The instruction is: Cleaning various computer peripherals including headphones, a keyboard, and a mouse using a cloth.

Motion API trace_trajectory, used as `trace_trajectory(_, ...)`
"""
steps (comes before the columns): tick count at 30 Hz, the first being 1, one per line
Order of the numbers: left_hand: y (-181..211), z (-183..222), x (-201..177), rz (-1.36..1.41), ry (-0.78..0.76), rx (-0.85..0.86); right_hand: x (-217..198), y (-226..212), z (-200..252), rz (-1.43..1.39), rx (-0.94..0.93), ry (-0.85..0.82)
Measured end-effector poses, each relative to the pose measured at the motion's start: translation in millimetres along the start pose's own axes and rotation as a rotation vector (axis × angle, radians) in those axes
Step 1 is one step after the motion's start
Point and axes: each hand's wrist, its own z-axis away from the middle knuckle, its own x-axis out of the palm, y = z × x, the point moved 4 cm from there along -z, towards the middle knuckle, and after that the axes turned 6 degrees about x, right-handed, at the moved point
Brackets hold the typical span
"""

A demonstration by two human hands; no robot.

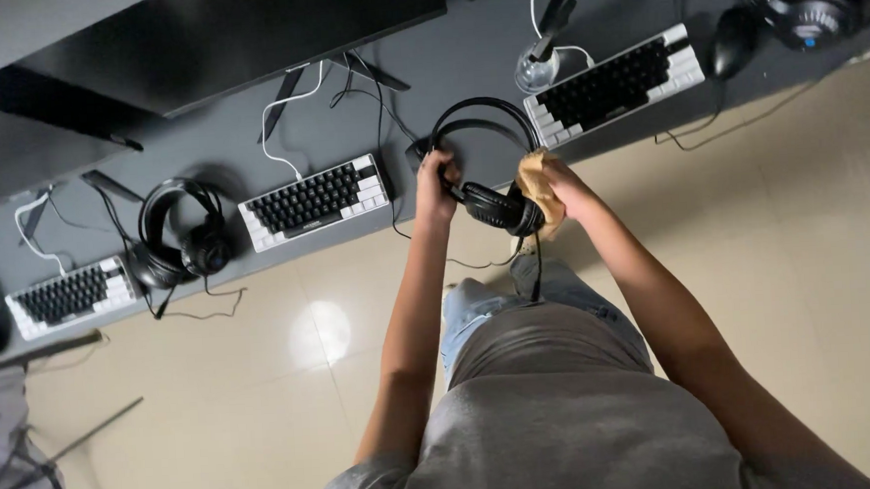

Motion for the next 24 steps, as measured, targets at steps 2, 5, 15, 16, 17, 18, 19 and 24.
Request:
trace_trajectory(2, -22.4, -8.9, -16.6, -0.082, 0.093, 0.087, -8.3, -6.9, -14.9, 0.024, -0.012, 0.087)
trace_trajectory(5, -35.0, 8.4, -2.2, -0.303, 0.2, 0.145, -34.6, 1.7, -48.8, 0.103, -0.041, 0.242)
trace_trajectory(15, -33.6, 23.8, 8.1, -0.638, 0.277, -0.037, 5.3, -58.9, -72.5, 0.765, -0.062, 0.362)
trace_trajectory(16, -31.7, 20.8, 4.4, -0.634, 0.286, -0.03, 2.2, -58.8, -80.3, 0.771, -0.061, 0.352)
trace_trajectory(17, -30.5, 17.8, 0.3, -0.641, 0.289, -0.042, -1.4, -58.5, -88.1, 0.805, -0.052, 0.36)
trace_trajectory(18, -29.2, 15.6, -4.6, -0.648, 0.292, -0.055, -4.7, -57.1, -95.7, 0.838, -0.042, 0.369)
trace_trajectory(19, -27.7, 12.7, -4.6, -0.645, 0.301, -0.049, -1.7, -64.4, -99.5, 0.843, -0.042, 0.358)
trace_trajectory(24, -29.3, -0.8, -13.7, -0.77, 0.483, -0.063, 0.0, -67.7, -134.5, 1.014, -0.164, 0.374)
